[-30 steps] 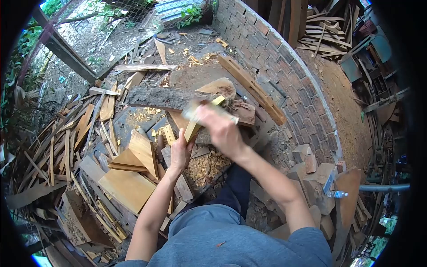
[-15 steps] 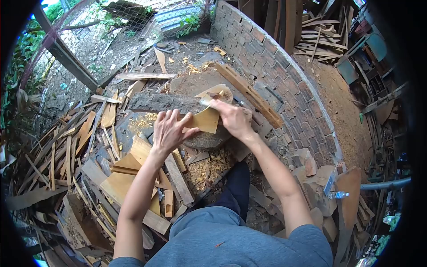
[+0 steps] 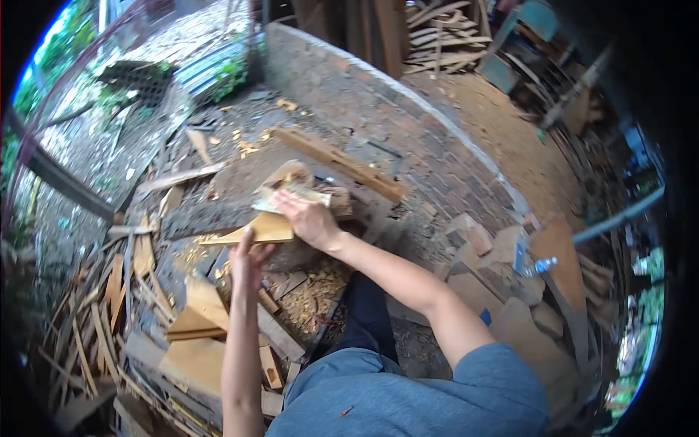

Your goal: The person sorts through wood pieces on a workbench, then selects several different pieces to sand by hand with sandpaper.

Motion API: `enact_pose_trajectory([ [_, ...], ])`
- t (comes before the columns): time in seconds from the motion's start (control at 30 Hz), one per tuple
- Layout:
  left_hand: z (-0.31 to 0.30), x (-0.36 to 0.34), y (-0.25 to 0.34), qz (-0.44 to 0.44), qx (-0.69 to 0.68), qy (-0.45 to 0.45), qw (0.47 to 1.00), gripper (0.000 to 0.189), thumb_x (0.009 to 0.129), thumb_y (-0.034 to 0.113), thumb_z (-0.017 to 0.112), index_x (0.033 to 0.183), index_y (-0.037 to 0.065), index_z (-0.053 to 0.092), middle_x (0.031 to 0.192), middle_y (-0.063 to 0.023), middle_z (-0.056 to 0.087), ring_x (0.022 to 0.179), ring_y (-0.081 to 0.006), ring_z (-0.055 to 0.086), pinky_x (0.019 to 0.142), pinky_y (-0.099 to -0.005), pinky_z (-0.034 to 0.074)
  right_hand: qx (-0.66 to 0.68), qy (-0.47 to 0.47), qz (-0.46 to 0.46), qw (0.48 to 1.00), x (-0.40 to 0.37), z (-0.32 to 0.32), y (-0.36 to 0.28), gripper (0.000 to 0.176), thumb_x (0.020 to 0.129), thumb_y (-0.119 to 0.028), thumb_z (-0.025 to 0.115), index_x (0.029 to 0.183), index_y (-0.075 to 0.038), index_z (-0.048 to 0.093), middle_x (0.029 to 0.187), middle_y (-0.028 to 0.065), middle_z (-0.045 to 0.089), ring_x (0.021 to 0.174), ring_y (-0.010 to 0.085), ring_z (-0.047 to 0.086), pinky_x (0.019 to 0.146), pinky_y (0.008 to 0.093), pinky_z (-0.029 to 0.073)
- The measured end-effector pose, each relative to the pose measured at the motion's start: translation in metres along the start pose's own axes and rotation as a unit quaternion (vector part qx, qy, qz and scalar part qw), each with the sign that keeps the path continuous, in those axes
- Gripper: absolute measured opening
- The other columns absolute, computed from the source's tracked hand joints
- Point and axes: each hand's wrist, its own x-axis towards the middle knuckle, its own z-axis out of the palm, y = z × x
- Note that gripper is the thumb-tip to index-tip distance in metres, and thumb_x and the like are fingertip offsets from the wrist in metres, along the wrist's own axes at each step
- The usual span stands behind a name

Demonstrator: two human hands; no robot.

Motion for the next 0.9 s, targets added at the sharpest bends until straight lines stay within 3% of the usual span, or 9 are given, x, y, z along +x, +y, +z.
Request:
enact_pose_trajectory([
  [0.07, 0.014, -0.007, 0.016, 0.060, 0.086, 0.014, 0.994, 0.040, 0.092, 0.026, 0.070, 0.113, -0.007, 0.061, 0.102, -0.0147, 0.068, 0.083, -0.0201, 0.069, 0.072, -0.0311, 0.061, 0.000, 0.021, -0.010, 1.000, 0.003, -0.001, 0.005, 0.037, 0.091, -0.001, 0.044, 0.121, -0.003, 0.065, 0.126, 0.0155, 0.065, 0.117, 0.0253, 0.064, 0.099, 0.0340, 0.053],
  [0.13, 0.017, -0.012, 0.021, 0.157, 0.196, -0.029, 0.968, 0.041, 0.091, 0.021, 0.071, 0.117, -0.010, 0.064, 0.103, -0.0162, 0.070, 0.083, -0.0189, 0.070, 0.073, -0.0301, 0.060, 0.166, -0.060, 0.114, 0.978, 0.023, -0.050, -0.011, 0.034, 0.094, -0.006, 0.044, 0.120, -0.005, 0.066, 0.122, 0.0206, 0.065, 0.101, 0.0346, 0.069, 0.085, 0.0414, 0.058],
  [0.2, 0.019, -0.017, 0.023, 0.265, 0.364, -0.040, 0.892, 0.040, 0.090, 0.020, 0.073, 0.117, -0.009, 0.066, 0.096, -0.0161, 0.073, 0.082, -0.0190, 0.071, 0.071, -0.0298, 0.058, 0.104, 0.054, 0.093, 0.989, 0.028, -0.034, 0.002, 0.033, 0.095, -0.006, 0.044, 0.120, -0.003, 0.065, 0.121, 0.0229, 0.064, 0.097, 0.0370, 0.069, 0.082, 0.0439, 0.058],
  [0.23, 0.022, -0.019, 0.024, 0.291, 0.416, -0.043, 0.860, 0.038, 0.087, 0.017, 0.074, 0.118, -0.004, 0.067, 0.084, -0.0171, 0.074, 0.078, -0.0200, 0.073, 0.069, -0.0318, 0.057, 0.123, -0.015, 0.126, 0.984, 0.025, -0.035, -0.002, 0.033, 0.094, -0.007, 0.044, 0.120, -0.001, 0.064, 0.122, 0.0239, 0.064, 0.100, 0.0372, 0.069, 0.087, 0.0436, 0.057],
  [0.43, 0.010, -0.032, 0.023, 0.435, 0.481, -0.044, 0.760, 0.018, 0.080, 0.006, 0.071, 0.096, -0.001, 0.069, 0.081, -0.0194, 0.071, 0.075, -0.0312, 0.072, 0.066, -0.0355, 0.054, 0.144, 0.031, -0.086, 0.985, -0.004, -0.053, -0.073, 0.035, 0.087, 0.001, 0.049, 0.118, -0.001, 0.065, 0.117, 0.0184, 0.068, 0.108, 0.0309, 0.067, 0.096, 0.0392, 0.054],
  [0.47, 0.017, -0.040, 0.029, 0.356, 0.521, -0.046, 0.775, 0.015, 0.081, 0.007, 0.071, 0.093, -0.001, 0.070, 0.081, -0.0191, 0.071, 0.072, -0.0318, 0.071, 0.065, -0.0362, 0.054, 0.095, 0.005, -0.075, 0.993, -0.004, -0.040, -0.050, 0.036, 0.088, 0.000, 0.048, 0.119, -0.004, 0.066, 0.118, 0.0177, 0.068, 0.107, 0.0281, 0.068, 0.094, 0.0371, 0.056],
  [0.53, 0.030, -0.040, 0.028, 0.386, 0.483, -0.021, 0.786, 0.012, 0.082, 0.007, 0.071, 0.091, 0.000, 0.070, 0.081, -0.0187, 0.071, 0.069, -0.0327, 0.070, 0.063, -0.0362, 0.053, 0.015, 0.042, 0.013, 0.999, -0.006, -0.009, 0.000, 0.037, 0.089, 0.001, 0.047, 0.121, -0.005, 0.066, 0.117, 0.0160, 0.068, 0.105, 0.0260, 0.069, 0.092, 0.0366, 0.057],
  [0.73, 0.010, -0.039, 0.021, 0.348, 0.486, -0.042, 0.800, 0.015, 0.082, 0.009, 0.071, 0.094, 0.000, 0.071, 0.083, -0.0185, 0.072, 0.070, -0.0306, 0.071, 0.063, -0.0359, 0.054, 0.154, 0.026, -0.076, 0.985, -0.014, -0.050, -0.080, 0.036, 0.087, 0.004, 0.053, 0.121, -0.002, 0.065, 0.119, 0.0191, 0.067, 0.111, 0.0296, 0.067, 0.096, 0.0411, 0.055],
  [0.9, 0.028, -0.043, 0.027, 0.392, 0.483, -0.014, 0.783, 0.011, 0.083, 0.007, 0.068, 0.092, 0.001, 0.070, 0.080, -0.0173, 0.071, 0.073, -0.0288, 0.072, 0.064, -0.0358, 0.055, 0.042, 0.026, -0.003, 0.999, -0.011, -0.028, -0.014, 0.032, 0.090, 0.002, 0.051, 0.119, 0.000, 0.066, 0.120, 0.0181, 0.067, 0.112, 0.0300, 0.066, 0.098, 0.0397, 0.054],
])
